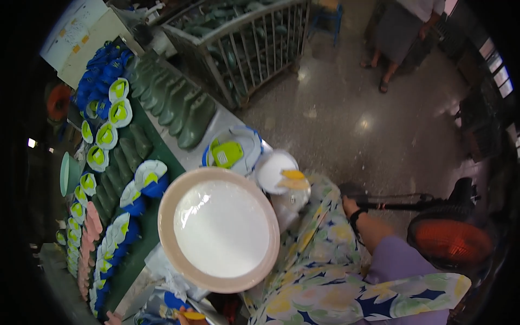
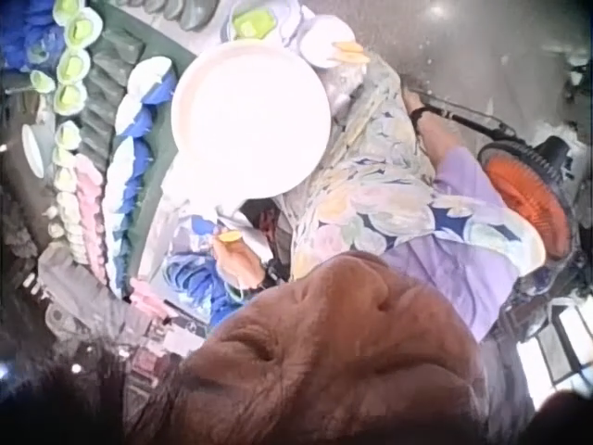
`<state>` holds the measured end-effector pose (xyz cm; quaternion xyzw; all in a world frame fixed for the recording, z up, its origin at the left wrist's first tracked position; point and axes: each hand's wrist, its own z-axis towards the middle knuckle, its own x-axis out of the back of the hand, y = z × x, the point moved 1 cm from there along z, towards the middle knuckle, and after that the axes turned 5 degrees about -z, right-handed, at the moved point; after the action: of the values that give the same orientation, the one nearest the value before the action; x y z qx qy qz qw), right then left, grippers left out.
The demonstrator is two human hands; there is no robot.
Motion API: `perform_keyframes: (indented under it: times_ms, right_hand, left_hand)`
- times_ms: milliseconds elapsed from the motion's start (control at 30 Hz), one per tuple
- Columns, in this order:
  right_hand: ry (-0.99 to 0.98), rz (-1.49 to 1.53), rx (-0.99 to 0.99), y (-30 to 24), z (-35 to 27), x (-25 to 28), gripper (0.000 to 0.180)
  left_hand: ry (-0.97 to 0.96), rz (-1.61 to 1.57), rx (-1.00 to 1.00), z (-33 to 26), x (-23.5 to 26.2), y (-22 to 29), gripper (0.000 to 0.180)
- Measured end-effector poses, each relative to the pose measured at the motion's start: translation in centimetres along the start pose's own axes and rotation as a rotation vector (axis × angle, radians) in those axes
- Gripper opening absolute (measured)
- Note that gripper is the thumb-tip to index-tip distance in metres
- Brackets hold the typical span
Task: Applying glue to shoe components with a brush at an assembly station.
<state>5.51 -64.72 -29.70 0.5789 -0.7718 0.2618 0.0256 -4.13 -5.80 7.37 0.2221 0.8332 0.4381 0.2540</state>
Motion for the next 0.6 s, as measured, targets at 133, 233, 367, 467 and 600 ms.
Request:
perform_keyframes:
  times_ms: [133, 233, 367, 467, 600]
  right_hand:
    - [0.063, 0.134, -0.168, -5.1, -4.3, -1.2, 0.056]
    - [-0.070, -0.184, -0.137, -9.6, -8.6, -1.0, 0.059]
    - [-0.726, -0.110, -0.134, -7.1, -11.0, -0.6, 0.058]
    - [-0.148, -0.491, 0.040, -7.0, -13.5, -1.9, 0.043]
    - [0.027, -0.879, 0.082, -7.1, -15.6, -1.5, 0.053]
  left_hand:
    - [-0.015, 0.081, -0.016, 1.5, 2.8, -1.8, 0.041]
    - [0.201, 0.139, -0.109, 1.0, 2.1, -1.3, 0.035]
    - [0.122, 0.312, -0.094, 3.2, 6.6, -3.8, 0.042]
    - [0.116, 0.349, -0.071, 3.1, 5.5, -3.5, 0.045]
    - [0.108, 0.247, -0.069, 3.8, 4.7, -3.6, 0.035]
